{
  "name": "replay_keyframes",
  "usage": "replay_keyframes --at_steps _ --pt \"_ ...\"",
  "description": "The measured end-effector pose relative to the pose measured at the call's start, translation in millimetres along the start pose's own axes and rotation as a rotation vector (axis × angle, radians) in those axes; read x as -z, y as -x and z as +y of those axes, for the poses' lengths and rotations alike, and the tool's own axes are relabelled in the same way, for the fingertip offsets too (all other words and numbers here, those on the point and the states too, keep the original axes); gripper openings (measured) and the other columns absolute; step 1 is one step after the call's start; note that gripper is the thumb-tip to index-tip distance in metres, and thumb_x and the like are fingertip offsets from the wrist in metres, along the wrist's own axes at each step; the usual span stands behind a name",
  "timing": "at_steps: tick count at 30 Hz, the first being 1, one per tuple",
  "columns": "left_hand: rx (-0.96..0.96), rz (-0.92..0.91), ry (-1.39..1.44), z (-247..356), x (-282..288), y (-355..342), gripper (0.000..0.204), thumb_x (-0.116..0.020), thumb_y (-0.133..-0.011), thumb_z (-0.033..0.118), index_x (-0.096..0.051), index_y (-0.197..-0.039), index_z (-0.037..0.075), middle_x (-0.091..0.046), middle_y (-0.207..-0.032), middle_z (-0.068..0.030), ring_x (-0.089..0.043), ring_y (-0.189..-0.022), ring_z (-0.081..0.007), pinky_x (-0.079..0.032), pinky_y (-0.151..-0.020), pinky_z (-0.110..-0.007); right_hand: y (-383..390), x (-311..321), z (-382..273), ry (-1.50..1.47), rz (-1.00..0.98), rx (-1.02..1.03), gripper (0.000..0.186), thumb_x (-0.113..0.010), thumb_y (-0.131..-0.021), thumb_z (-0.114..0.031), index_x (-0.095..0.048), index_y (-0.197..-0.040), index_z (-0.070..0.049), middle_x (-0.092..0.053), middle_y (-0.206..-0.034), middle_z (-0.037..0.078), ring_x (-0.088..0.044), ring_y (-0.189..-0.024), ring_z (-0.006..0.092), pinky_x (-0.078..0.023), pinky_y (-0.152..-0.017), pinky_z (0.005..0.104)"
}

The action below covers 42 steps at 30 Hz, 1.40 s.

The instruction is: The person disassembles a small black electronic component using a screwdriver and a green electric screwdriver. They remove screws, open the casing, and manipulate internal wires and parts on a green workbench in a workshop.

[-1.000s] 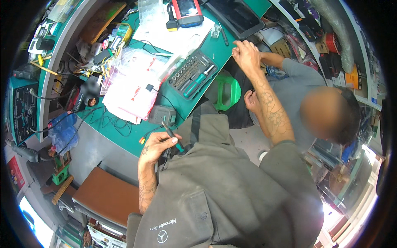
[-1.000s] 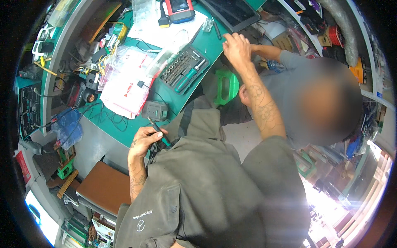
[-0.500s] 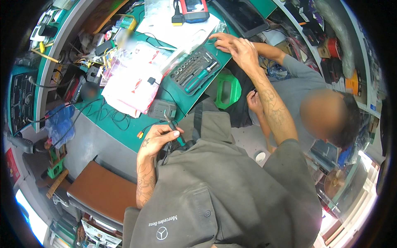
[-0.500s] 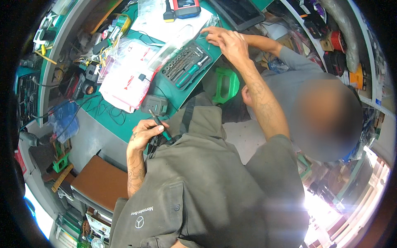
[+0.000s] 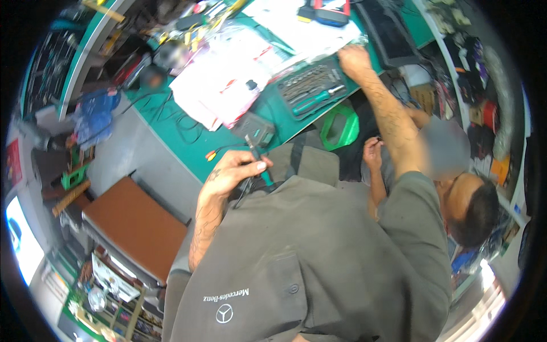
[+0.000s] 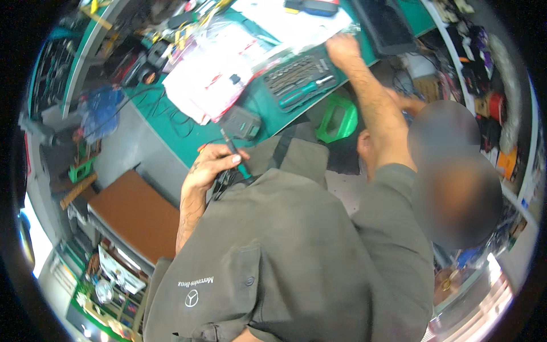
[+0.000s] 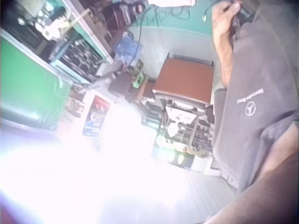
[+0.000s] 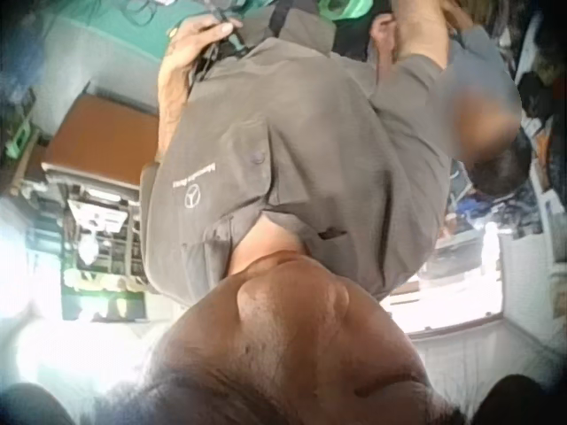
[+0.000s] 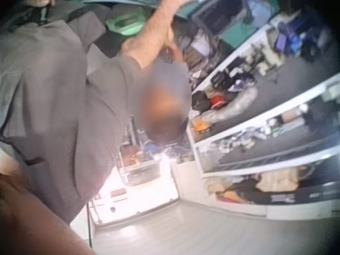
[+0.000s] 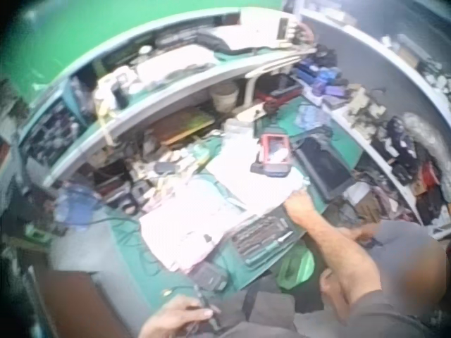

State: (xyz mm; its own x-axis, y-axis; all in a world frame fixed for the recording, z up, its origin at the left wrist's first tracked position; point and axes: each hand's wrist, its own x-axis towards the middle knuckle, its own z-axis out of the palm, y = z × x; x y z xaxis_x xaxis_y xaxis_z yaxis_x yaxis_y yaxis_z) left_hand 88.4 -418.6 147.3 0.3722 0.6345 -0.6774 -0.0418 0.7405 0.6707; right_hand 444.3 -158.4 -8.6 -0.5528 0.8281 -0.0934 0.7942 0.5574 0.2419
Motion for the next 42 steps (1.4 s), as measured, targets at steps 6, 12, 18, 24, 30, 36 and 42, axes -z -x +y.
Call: replay_keyframes --at_steps 6,12,18,24,30,36,42 --pt "-0.056 0.021 -0.004 18 -3 10 0.029 -0.073 -0.086 0.022 -0.071 -0.094 -0.005 -0.069 -0.089 -0.0067 -0.058 -0.083 -0.0113 -0.046 -0.076 -0.028 22 73 -25 -0.84 0.1 -0.613 0.031 -0.065 -0.079 -0.024 -0.064 -0.102 -0.003 -0.07 -0.087 0.017 -0.069 -0.084 0.0312 -0.053 -0.076 0.0384" --pt "-0.006 -0.113 -0.046 16 -10 1 0.025 -0.073 -0.088 0.022 -0.072 -0.095 -0.003 -0.069 -0.087 -0.0035 -0.059 -0.082 -0.0086 -0.048 -0.075 -0.026 81 189 -153 -2.073 -0.141 -0.341 0.019 -0.067 -0.086 -0.005 -0.067 -0.104 0.002 -0.068 -0.091 0.007 -0.066 -0.084 0.0144 -0.053 -0.08 0.0276" --pt "0.041 -0.141 -0.092 16 -12 4 0.026 -0.073 -0.087 0.019 -0.071 -0.101 -0.003 -0.07 -0.089 -0.0051 -0.062 -0.084 -0.0103 -0.05 -0.076 -0.026 80 205 -180 -2.2 -0.4 -0.214 0.02 -0.065 -0.092 -0.016 -0.068 -0.098 0.003 -0.069 -0.088 0.007 -0.065 -0.081 0.0128 -0.052 -0.078 0.0271" --pt "-0.025 -0.109 -0.17 7 -17 6 0.029 -0.075 -0.085 0.029 -0.072 -0.086 0.0 -0.053 -0.062 0.0026 -0.043 -0.059 -0.0057 -0.033 -0.053 -0.026 82 212 -182 -2.162 -0.404 -0.225 0.019 -0.064 -0.093 -0.018 -0.069 -0.095 0.0 -0.069 -0.085 0.005 -0.063 -0.078 0.0103 -0.049 -0.071 0.0241" --pt "0.104 -0.116 -0.28 2 -18 7 0.026 -0.075 -0.084 0.019 -0.072 -0.097 -0.003 -0.07 -0.083 -0.0065 -0.061 -0.077 -0.0114 -0.048 -0.071 -0.026 91 203 -185 -2.183 -0.417 -0.162 0.016 -0.066 -0.092 -0.014 -0.068 -0.096 0.001 -0.068 -0.083 0.005 -0.063 -0.078 0.0109 -0.05 -0.071 0.0257" --pt "0.083 -0.128 -0.316 6 -29 9 0.026 -0.075 -0.084 0.021 -0.073 -0.095 -0.003 -0.07 -0.085 -0.0067 -0.06 -0.077 -0.0108 -0.048 -0.071 -0.027 103 211 -180 -1.869 -0.369 -0.189 0.017 -0.068 -0.091 -0.014 -0.065 -0.087 0.002 -0.064 -0.077 0.002 -0.06 -0.072 0.0077 -0.049 -0.066 0.0235" --pt "0.087 -0.127 -0.313 0 -25 6 0.028 -0.074 -0.086 0.023 -0.072 -0.096 -0.003 -0.069 -0.083 -0.0059 -0.059 -0.077 -0.01 -0.047 -0.07 -0.026 110 204 -185 -1.995 -0.419 -0.161 0.016 -0.066 -0.092 -0.014 -0.066 -0.092 0.002 -0.063 -0.08 0.001 -0.058 -0.072 0.0074 -0.048 -0.067 0.0229"
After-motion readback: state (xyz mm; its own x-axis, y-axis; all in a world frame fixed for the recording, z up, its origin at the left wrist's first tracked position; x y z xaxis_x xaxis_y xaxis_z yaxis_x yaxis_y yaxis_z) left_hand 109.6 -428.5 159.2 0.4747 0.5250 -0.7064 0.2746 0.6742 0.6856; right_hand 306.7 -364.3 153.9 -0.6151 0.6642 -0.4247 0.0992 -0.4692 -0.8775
